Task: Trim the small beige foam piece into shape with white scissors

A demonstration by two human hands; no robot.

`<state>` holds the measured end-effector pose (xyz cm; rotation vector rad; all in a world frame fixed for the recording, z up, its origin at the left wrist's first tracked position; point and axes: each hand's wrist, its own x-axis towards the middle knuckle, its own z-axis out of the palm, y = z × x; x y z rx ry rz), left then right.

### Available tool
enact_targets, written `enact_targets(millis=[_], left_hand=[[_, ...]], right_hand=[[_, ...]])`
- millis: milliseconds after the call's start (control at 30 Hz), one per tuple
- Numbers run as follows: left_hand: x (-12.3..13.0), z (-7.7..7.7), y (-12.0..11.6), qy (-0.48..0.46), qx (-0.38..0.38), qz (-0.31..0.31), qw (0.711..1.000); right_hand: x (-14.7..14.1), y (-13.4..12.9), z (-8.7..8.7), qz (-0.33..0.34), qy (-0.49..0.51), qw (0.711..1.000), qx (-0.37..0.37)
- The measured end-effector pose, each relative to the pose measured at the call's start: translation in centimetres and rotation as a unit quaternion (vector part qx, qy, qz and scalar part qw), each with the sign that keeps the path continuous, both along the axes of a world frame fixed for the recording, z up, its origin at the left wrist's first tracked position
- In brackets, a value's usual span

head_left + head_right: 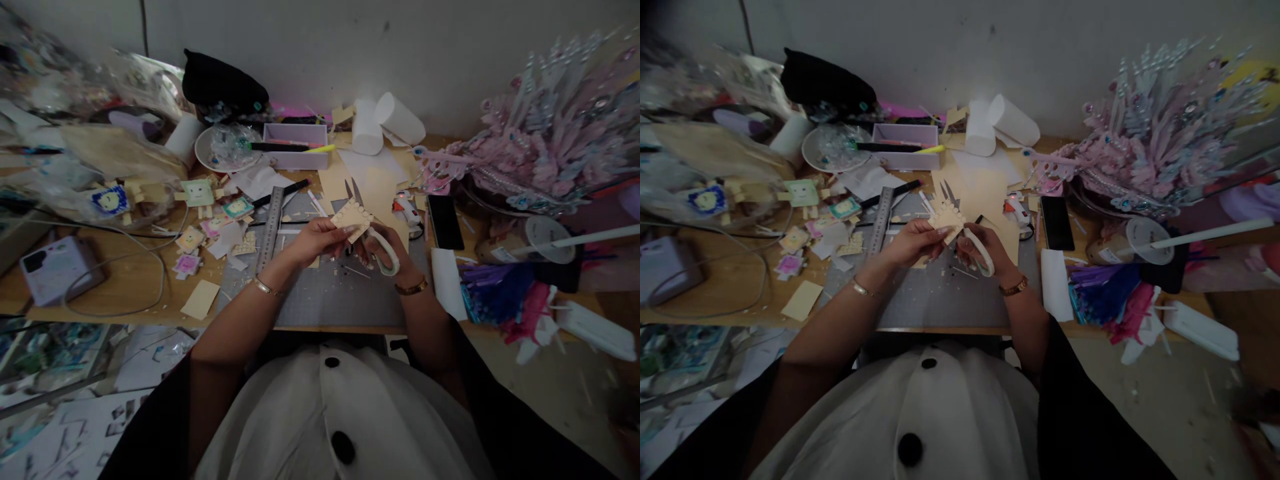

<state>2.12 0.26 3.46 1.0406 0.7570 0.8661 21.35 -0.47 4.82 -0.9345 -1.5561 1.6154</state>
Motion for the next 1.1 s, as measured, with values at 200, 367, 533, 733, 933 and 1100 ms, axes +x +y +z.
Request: enact_targets(millis=[200,367,533,733,933,1100], left_hand=[[-0.12,-0.46,0.04,0.013,0.041,-0.002,0.999],[-0.18,-0.16,-0.1,-0.001,0.025,-0.017,1.0],[-0.13,0.38,-0.02,-0.03,0.023,-0.038,0.999],[-0.35,-0.22,0.26,-0.042,0.006,-0.044,0.998],[-0.06,-0.22,0.12,-0.038,-0.001,-0.028,0.999],[0.32,0.21,-0.09,-0.027,0.003,-0.028,0.999]], right_hand=[[-0.11,-0.06,0.1,0.008,-0.001,1.0,0.004],[0.01,0.03,0.32,0.02,-0.015,1.0,0.016],[0.12,-0.04,0.56,0.025,-0.019,1.0,0.001],[0.2,-0.12,0.48,0.029,0.013,0.999,-0.013],[0.06,-0.03,-0.21,0.021,0.031,0.999,-0.013],[-0.26,-0.19,-0.07,0.009,0.018,1.0,-0.012]])
